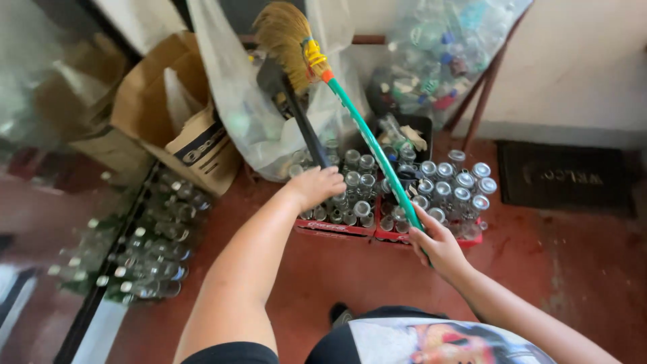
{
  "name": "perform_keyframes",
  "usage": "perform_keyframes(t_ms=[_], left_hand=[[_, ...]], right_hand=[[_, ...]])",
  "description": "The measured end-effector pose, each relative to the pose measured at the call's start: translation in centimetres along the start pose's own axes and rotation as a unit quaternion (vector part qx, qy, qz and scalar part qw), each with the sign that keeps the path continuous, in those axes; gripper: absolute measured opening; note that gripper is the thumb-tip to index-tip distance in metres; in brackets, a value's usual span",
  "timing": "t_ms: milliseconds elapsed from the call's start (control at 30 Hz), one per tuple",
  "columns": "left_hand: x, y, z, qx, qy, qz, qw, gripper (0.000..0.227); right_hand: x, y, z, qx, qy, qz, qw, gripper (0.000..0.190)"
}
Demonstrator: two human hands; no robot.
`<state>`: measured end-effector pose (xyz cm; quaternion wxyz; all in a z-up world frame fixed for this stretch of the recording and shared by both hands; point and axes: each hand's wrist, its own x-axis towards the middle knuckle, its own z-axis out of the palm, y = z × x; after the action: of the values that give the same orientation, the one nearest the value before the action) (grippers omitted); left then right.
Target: The person sweeps the floor of a room using a broom and dustpan. They move around various items, including stacked crates of bottles and gym equipment, to clean different areas of the red floor.
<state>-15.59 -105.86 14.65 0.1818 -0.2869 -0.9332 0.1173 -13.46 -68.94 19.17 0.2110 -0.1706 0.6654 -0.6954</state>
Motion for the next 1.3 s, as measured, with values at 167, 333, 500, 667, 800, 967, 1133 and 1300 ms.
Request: perform_keyframes(t_ms=[167, 333, 500, 667, 800, 967, 1133, 1300], left_hand=[[-1.8, 0.7, 2.8, -0.066, -0.030, -0.001, 0.997, 0.023], [-1.9, 3.8, -0.3, -0.249, 0.068, -0.250, 0.933, 0.039], [-0.1, 6.7, 7.5, -0.615, 0.052, -0.616, 0.489, 0.099], [2.2, 2.1, 10.5, -0.579, 0.157, -0.726, 0.336, 0.076], [0.0, 0.3, 5.0, -0.690, 0.201, -0.651, 0.244, 0.029], [-4.6, 5.7, -7.9, -0.785, 0.298, -0.531, 0.117, 0.023], [-5.6, 12.9, -13.1, -0.858, 0.382, -0.342, 0.008, 0.022], [-3.9, 19.6, -15.9, -0.858, 0.435, -0.272, 0.034, 0.023]], right_hand=[[-0.3, -0.5, 2.6, -0.008, 0.057, 0.026, 0.998, 0.060], [-0.9, -0.5, 3.7, -0.001, 0.087, 0.046, 0.995, 0.059], [0.0, 0.0, 4.6, 0.037, 0.088, 0.055, 0.994, 0.059], [1.1, -0.3, 5.9, 0.009, 0.075, 0.041, 0.996, 0.057], [1.3, -0.8, 5.3, -0.049, 0.046, -0.018, 0.998, 0.057], [0.5, 1.4, 2.2, -0.049, 0.019, -0.024, 0.998, 0.056], [1.8, 5.8, -3.8, 0.022, -0.056, 0.026, 0.998, 0.040], [2.7, 4.5, -6.3, -0.049, -0.110, -0.005, 0.993, 0.037]])
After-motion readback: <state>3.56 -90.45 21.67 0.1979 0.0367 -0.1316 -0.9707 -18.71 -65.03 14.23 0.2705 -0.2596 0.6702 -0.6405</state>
